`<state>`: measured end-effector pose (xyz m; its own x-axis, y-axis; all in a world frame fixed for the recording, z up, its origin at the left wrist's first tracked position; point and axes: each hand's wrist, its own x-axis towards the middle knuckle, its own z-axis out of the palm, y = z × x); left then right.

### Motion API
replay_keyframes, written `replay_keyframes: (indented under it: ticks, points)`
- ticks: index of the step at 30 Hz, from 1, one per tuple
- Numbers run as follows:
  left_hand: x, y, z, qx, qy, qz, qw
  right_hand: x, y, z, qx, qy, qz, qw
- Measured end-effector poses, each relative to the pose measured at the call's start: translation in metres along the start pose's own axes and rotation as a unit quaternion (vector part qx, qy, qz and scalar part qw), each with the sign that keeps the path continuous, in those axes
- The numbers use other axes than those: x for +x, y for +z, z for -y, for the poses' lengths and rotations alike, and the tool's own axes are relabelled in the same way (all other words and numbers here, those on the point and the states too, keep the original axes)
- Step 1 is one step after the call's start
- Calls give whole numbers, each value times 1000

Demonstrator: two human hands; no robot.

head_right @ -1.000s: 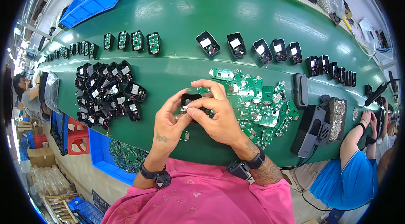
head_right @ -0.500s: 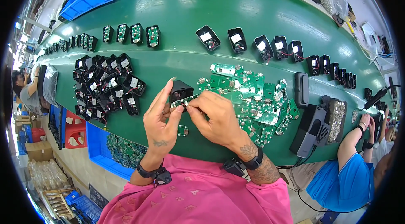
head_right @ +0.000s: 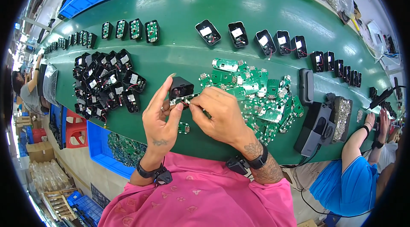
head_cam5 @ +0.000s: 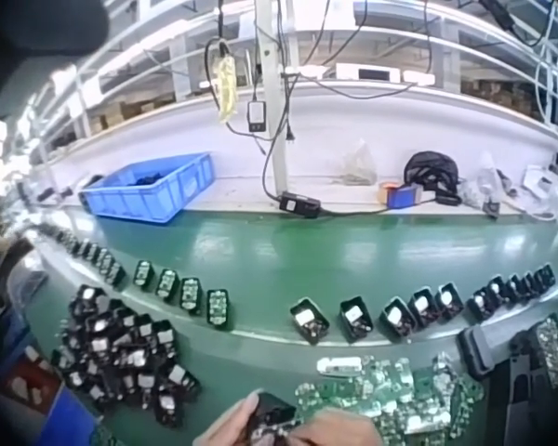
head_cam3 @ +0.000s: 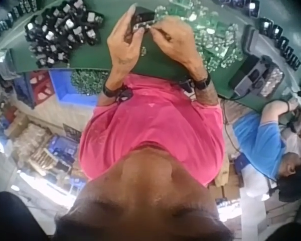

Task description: The person picks up a circuit board and a black plastic housing, fits the board into the housing by hand, and presses them together. After repeating this process, the person places the assembled unit onto the green conveyor belt.

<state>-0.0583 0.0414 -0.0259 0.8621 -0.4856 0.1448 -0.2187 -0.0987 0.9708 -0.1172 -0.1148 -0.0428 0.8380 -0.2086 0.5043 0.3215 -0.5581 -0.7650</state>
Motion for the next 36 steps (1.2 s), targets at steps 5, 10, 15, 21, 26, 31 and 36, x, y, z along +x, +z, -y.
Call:
replay_keyframes:
  ticks: [5, 10, 15, 21, 26, 31, 36]
  points:
    - [1, 0, 1, 10, 11, 7, 1000, 1, -3, 1, 6, 1, 16, 1000]
    - [3, -7, 3, 88, 40, 44, 994, 1, -5, 1, 18, 14, 44, 999]
    - [1, -7, 2, 201, 103, 42, 973, -1, -4, -2, 20, 17, 58, 998]
    - [1, 4, 8, 184, 71, 1, 980, -5, 6, -1, 9, 45, 39, 998]
    - [4, 8, 19, 188, 65, -21, 980, -10, 15, -5, -6, 74, 9, 997]
    - [21, 4, 5, -62, -70, -33, 995, -1, 3, 3, -25, 170, -60, 983]
    - [23, -7, -4, -123, -175, 91, 972, -3, -1, -7, 238, 334, 35, 911]
